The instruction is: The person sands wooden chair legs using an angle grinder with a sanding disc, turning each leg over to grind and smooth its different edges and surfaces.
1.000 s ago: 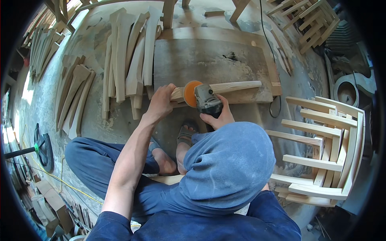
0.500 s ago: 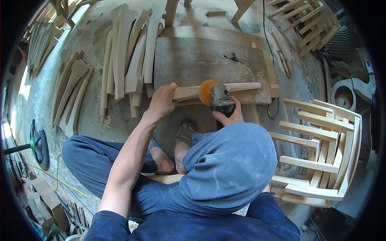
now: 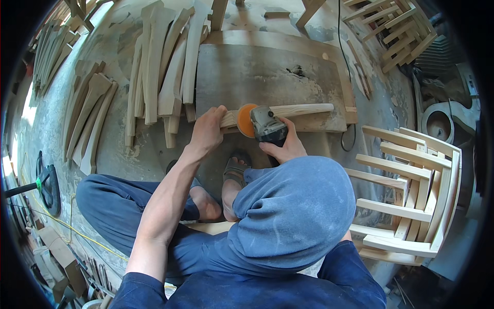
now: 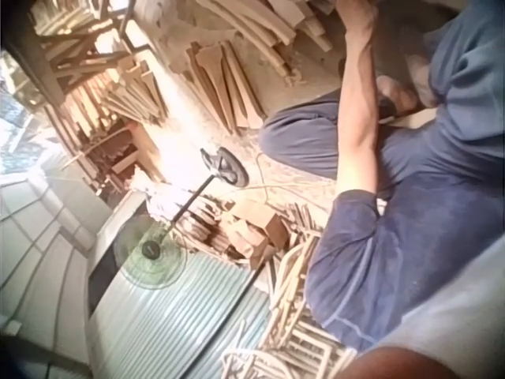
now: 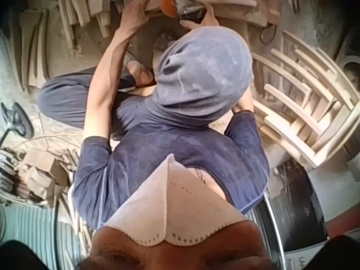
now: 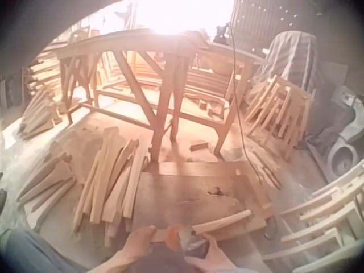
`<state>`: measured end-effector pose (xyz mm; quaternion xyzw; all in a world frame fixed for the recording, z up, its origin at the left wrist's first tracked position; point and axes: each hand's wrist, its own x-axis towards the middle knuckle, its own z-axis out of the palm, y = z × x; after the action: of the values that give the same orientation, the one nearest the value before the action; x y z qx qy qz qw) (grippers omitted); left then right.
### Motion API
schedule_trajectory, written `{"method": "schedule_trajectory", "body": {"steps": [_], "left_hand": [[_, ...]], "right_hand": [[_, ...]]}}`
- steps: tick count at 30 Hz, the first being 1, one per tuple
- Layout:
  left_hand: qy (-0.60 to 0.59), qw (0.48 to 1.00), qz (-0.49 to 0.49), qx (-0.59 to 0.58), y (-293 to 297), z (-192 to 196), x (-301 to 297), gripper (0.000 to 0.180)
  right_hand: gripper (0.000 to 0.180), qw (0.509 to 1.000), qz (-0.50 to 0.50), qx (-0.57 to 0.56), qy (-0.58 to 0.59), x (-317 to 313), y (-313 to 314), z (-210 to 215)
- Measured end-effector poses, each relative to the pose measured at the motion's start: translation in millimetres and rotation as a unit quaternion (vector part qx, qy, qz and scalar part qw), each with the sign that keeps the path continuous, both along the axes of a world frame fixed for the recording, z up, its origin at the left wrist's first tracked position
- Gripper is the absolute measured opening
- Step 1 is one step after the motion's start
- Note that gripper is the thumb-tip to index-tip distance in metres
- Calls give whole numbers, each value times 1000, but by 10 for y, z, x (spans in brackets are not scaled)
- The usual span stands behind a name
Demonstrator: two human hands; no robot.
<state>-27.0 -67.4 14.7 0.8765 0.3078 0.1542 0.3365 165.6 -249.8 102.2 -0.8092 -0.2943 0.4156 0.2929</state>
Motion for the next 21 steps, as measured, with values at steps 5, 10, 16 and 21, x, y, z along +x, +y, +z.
{"method": "schedule_trajectory", "body": {"steps": [5, 10, 16, 21], "left_hand": [[-8, 1000, 10, 5, 8, -30, -2, 41], [-13, 1000, -10, 25, -24, -9, -13, 40], [-9, 1000, -17, 17, -13, 17, -18, 39], [-7, 1000, -13, 26, 1, -2, -20, 41]], "right_hand": [[106, 997, -18, -42, -64, 126, -170, 54], [108, 995, -88, 20, -30, 153, -168, -80], [111, 997, -15, 76, 14, 42, 43, -136], [111, 1000, 9, -20, -15, 66, 71, 25]]}}
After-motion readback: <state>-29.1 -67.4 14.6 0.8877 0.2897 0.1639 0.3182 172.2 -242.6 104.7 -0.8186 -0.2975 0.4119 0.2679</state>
